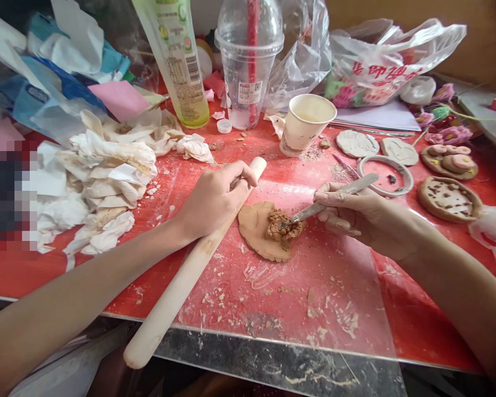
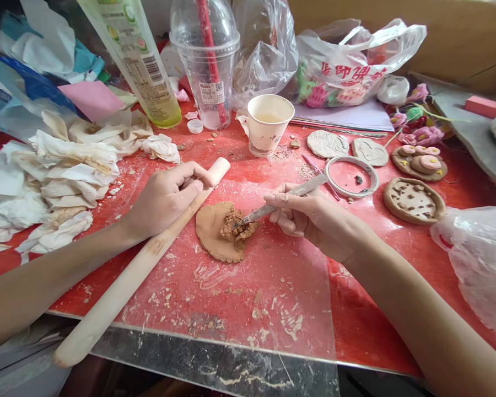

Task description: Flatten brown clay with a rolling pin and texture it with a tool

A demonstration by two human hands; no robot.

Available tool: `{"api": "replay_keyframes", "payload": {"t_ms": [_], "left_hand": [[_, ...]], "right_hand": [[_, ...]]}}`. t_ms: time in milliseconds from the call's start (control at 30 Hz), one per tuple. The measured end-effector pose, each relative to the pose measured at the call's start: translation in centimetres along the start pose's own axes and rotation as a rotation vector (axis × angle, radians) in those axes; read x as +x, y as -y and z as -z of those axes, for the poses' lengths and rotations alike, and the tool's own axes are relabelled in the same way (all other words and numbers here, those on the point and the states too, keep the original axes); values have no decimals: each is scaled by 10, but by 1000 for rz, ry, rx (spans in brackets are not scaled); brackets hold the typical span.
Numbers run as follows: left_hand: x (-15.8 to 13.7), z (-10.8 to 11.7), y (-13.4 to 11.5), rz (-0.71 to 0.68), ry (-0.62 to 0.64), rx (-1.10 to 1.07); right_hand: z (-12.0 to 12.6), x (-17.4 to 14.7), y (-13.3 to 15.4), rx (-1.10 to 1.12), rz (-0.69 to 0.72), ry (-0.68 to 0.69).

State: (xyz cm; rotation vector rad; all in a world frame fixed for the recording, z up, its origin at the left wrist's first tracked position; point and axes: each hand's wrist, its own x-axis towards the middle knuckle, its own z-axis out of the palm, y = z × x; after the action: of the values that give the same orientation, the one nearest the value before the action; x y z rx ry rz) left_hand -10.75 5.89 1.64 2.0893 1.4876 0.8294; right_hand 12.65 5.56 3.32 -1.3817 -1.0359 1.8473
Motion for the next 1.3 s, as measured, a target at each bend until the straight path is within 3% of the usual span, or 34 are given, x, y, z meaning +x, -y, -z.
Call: {"api": "replay_keyframes", "payload": {"t_ms": [100,500,967,1300], "left_hand": [[0,0,-1,1,-3,-3],[0,1,0,-5,11,-20],[1,0,0,-2,8,-13],[0,1,0,-13,12,-16]], "right_hand": [[-2,2,-1,-2,-1,-15],[-1,5,-8,2,212,-80],[1,5,-8,-136,190,21],[-9,2,-11,-124,345,-61]]}}
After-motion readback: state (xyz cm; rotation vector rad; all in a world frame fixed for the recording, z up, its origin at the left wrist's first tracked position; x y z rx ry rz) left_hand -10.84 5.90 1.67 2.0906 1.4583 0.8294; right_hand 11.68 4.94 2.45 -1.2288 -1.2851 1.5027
